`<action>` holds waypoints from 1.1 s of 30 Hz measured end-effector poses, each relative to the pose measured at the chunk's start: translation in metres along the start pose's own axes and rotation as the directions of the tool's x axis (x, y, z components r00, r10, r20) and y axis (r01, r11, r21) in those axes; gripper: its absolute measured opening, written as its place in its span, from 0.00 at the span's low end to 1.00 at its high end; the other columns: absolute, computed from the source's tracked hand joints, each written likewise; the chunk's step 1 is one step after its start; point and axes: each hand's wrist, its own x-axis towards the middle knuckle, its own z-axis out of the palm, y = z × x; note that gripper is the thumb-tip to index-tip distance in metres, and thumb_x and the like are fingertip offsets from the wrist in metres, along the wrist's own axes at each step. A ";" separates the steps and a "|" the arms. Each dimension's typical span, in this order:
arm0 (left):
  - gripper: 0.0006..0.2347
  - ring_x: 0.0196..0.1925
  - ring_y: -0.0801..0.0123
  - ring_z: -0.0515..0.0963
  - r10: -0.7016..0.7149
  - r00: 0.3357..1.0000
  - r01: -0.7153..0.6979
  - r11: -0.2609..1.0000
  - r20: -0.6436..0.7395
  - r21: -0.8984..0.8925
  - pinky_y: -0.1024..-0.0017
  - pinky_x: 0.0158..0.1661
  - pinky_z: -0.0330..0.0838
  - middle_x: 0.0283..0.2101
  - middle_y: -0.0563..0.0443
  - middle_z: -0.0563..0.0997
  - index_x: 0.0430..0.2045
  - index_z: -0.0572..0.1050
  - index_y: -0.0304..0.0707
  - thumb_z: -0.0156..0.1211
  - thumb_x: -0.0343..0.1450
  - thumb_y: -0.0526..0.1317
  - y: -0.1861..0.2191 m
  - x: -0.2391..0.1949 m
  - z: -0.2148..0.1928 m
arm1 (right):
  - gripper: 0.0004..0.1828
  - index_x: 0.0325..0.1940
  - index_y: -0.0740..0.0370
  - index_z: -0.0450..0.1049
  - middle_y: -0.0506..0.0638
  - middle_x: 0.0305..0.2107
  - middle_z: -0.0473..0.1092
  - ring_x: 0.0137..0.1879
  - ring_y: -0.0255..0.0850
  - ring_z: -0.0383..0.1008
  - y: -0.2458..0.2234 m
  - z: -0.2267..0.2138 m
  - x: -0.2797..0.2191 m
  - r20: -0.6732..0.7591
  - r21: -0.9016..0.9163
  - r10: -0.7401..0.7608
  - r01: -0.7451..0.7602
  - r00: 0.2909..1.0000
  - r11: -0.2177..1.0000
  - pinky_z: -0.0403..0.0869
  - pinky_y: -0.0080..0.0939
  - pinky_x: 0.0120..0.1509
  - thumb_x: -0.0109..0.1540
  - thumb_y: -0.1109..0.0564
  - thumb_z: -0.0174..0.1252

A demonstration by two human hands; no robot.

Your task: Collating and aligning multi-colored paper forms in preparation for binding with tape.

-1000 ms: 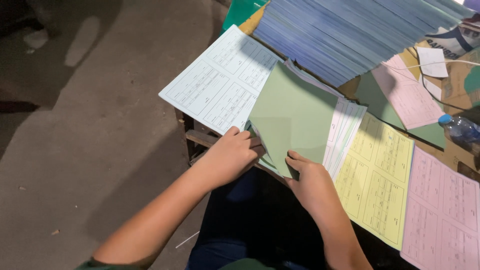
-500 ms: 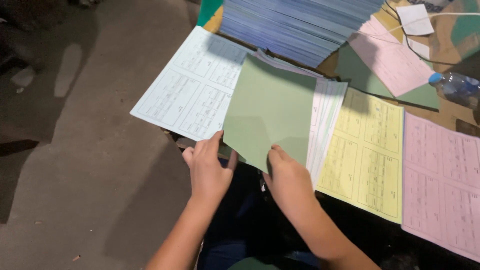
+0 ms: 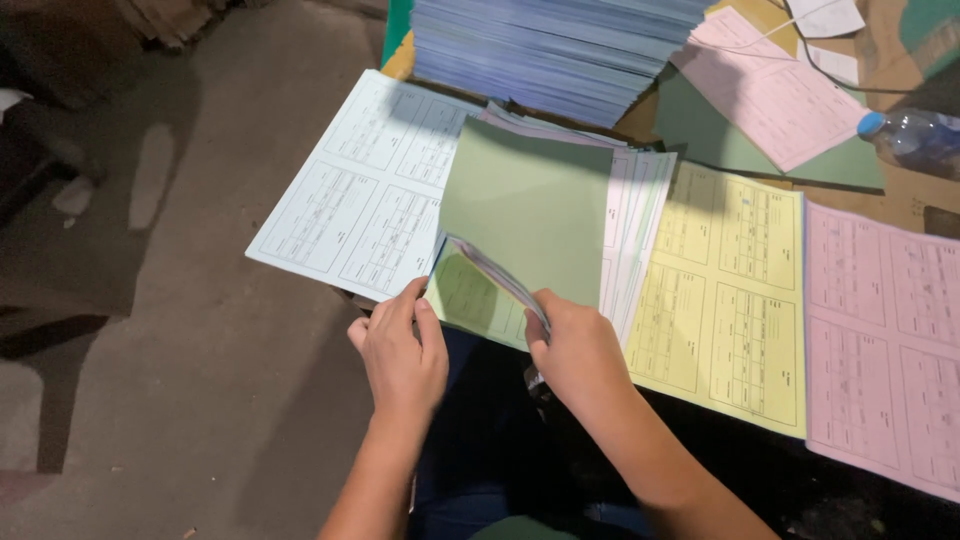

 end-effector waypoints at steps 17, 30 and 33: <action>0.15 0.46 0.54 0.82 0.027 0.998 -0.021 0.995 -0.061 0.098 0.55 0.48 0.65 0.39 0.43 0.86 0.49 0.80 0.33 0.57 0.71 0.40 0.007 0.003 0.004 | 0.25 0.59 0.69 0.75 0.66 0.42 0.79 0.49 0.60 0.81 -0.014 -0.018 -0.005 0.100 0.013 -0.033 0.032 0.994 0.999 0.82 0.55 0.49 0.57 0.68 0.57; 0.14 0.47 0.54 0.81 -0.080 0.995 0.078 0.997 0.056 0.030 0.56 0.49 0.69 0.41 0.46 0.85 0.48 0.81 0.36 0.56 0.71 0.40 0.012 0.009 -0.004 | 0.15 0.53 0.65 0.78 0.60 0.32 0.80 0.40 0.54 0.83 -0.004 -0.006 -0.002 0.019 0.011 -0.076 0.076 0.997 0.997 0.82 0.49 0.42 0.66 0.56 0.56; 0.14 0.48 0.55 0.81 -0.078 0.996 0.077 0.997 0.051 0.007 0.57 0.50 0.69 0.41 0.47 0.86 0.47 0.82 0.37 0.55 0.71 0.40 0.010 0.008 -0.004 | 0.15 0.53 0.65 0.78 0.60 0.31 0.80 0.39 0.54 0.83 -0.003 -0.006 -0.001 0.027 0.003 -0.084 0.084 0.996 0.996 0.82 0.48 0.42 0.66 0.55 0.57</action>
